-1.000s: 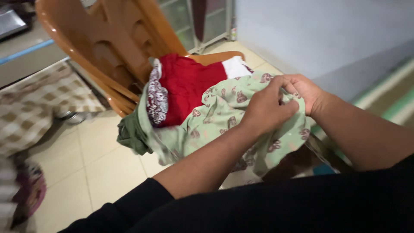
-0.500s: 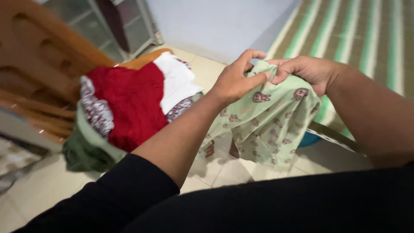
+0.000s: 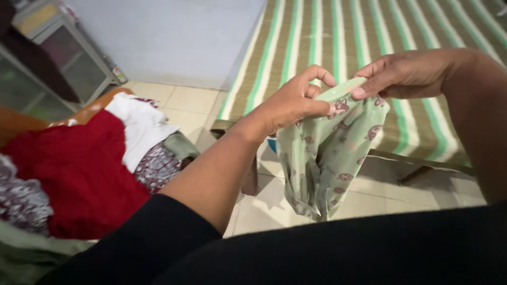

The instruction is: The person folds a red shirt, a pair of patterned shorts, and another red shirt by hand on a striped bedspread.

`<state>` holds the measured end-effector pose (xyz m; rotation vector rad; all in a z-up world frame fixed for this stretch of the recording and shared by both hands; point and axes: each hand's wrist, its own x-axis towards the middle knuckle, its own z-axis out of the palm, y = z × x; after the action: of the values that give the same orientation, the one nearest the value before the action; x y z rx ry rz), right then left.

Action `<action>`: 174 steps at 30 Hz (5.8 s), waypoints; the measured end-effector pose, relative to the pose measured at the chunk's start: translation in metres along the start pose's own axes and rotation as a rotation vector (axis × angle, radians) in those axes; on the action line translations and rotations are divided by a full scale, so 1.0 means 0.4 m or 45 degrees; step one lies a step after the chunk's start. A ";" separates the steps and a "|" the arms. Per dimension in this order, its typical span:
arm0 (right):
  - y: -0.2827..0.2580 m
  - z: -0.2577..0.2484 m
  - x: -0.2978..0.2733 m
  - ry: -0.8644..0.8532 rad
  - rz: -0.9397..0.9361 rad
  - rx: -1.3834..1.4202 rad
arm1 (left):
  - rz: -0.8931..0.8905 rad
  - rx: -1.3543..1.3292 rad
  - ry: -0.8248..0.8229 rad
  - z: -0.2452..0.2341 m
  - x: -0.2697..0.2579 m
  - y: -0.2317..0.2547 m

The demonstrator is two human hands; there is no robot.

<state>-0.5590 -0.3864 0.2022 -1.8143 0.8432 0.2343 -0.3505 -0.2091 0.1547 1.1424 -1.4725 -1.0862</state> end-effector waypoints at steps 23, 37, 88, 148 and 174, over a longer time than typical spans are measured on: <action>0.636 -0.180 -0.349 0.534 0.712 0.074 | -0.662 1.463 0.161 0.383 0.179 -0.176; 0.617 -0.084 -0.419 0.547 0.593 0.054 | -0.209 0.972 0.318 0.388 0.139 -0.174; 0.523 -0.162 -0.490 1.076 -0.520 -0.108 | -0.777 0.775 -0.536 0.602 0.139 0.085; 1.041 0.220 -0.363 0.231 0.355 1.772 | 0.140 0.809 -0.830 0.492 0.188 0.308; 1.074 -0.277 -0.696 0.922 0.083 0.747 | -0.093 0.219 -0.530 0.509 0.281 0.210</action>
<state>-1.0643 -0.4403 0.0748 -1.2976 1.3027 -0.6141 -0.5758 -0.2861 0.2215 1.1400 -1.8888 -1.3250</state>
